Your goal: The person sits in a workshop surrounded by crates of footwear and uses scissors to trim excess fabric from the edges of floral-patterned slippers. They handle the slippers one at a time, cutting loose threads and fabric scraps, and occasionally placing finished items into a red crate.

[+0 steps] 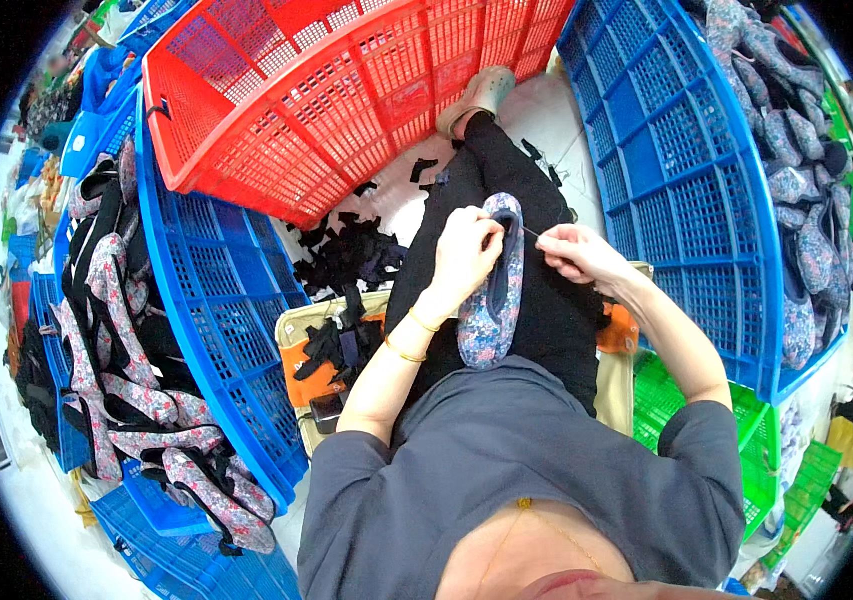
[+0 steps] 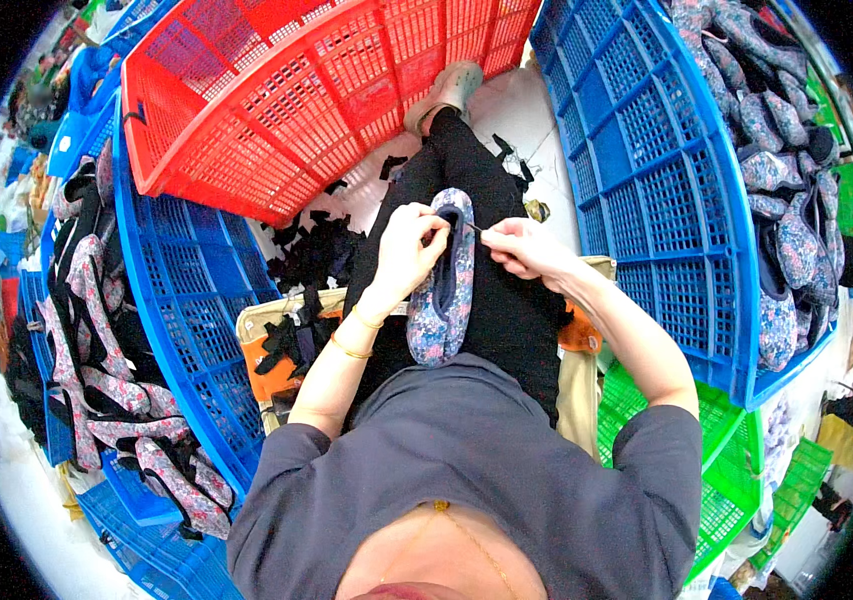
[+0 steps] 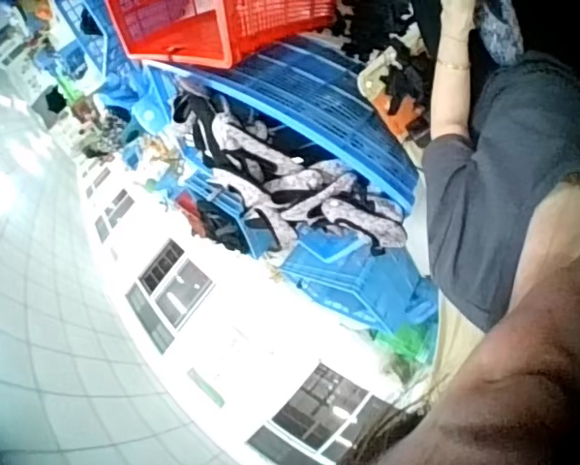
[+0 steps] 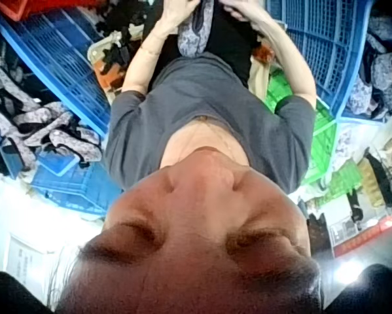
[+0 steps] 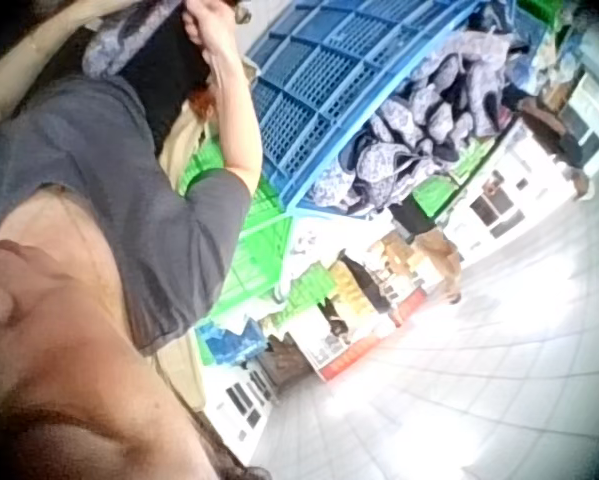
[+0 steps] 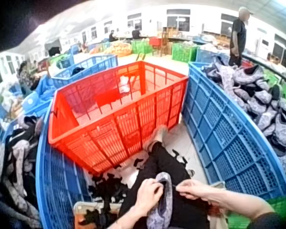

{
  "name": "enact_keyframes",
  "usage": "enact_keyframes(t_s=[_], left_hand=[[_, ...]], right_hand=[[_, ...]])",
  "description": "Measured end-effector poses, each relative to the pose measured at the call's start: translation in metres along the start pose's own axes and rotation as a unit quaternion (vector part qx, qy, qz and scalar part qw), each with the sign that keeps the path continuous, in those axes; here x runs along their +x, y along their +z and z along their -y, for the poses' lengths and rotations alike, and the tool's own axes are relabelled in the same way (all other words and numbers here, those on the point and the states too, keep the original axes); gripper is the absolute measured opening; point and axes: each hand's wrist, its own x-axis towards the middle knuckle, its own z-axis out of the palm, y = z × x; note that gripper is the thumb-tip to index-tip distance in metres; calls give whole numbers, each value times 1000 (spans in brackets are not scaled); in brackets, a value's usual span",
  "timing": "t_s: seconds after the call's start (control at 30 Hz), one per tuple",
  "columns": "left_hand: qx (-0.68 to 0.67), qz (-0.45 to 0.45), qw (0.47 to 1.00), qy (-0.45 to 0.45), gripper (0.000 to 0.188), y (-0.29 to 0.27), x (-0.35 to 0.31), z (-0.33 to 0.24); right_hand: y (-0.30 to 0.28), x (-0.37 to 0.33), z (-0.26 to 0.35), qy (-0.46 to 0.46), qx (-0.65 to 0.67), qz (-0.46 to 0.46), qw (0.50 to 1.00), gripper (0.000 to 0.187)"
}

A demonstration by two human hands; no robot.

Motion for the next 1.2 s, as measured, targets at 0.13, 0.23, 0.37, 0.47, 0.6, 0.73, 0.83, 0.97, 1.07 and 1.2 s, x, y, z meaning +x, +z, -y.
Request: enact_keyframes(t_s=[0.13,0.23,0.37,0.47,0.6,0.73,0.83,0.97,1.07,1.2], left_hand=[[-207,-50,977,-25,11,-24,21,-18],[-125,-140,970,152,16,-53,40,-54],[-76,-159,943,282,20,-60,48,-69],[-59,-99,946,302,29,-45,39,-59],[-22,-100,969,225,17,-32,11,-26],[-102,5,994,-49,15,-39,-5,14],[-448,42,885,-117,43,-38,11,-8],[-564,-8,808,-170,50,-30,33,-26],[-635,-14,748,-194,47,-19,22,-11],[-699,41,674,-237,40,-16,-2,1]], right_hand=[[13,-20,9,-75,5,-60,995,32],[20,-16,8,-169,108,-72,977,44],[13,-21,36,-298,232,46,925,46],[28,-5,62,-406,245,-2,880,32],[24,-12,65,-493,81,-108,859,29],[27,-7,52,-557,-32,-142,818,53],[40,0,34,-583,-62,-136,798,63],[60,2,-1,-602,-253,-205,729,61],[66,-4,-28,-568,-113,-134,804,57],[49,-15,-20,-523,21,-163,837,31]])
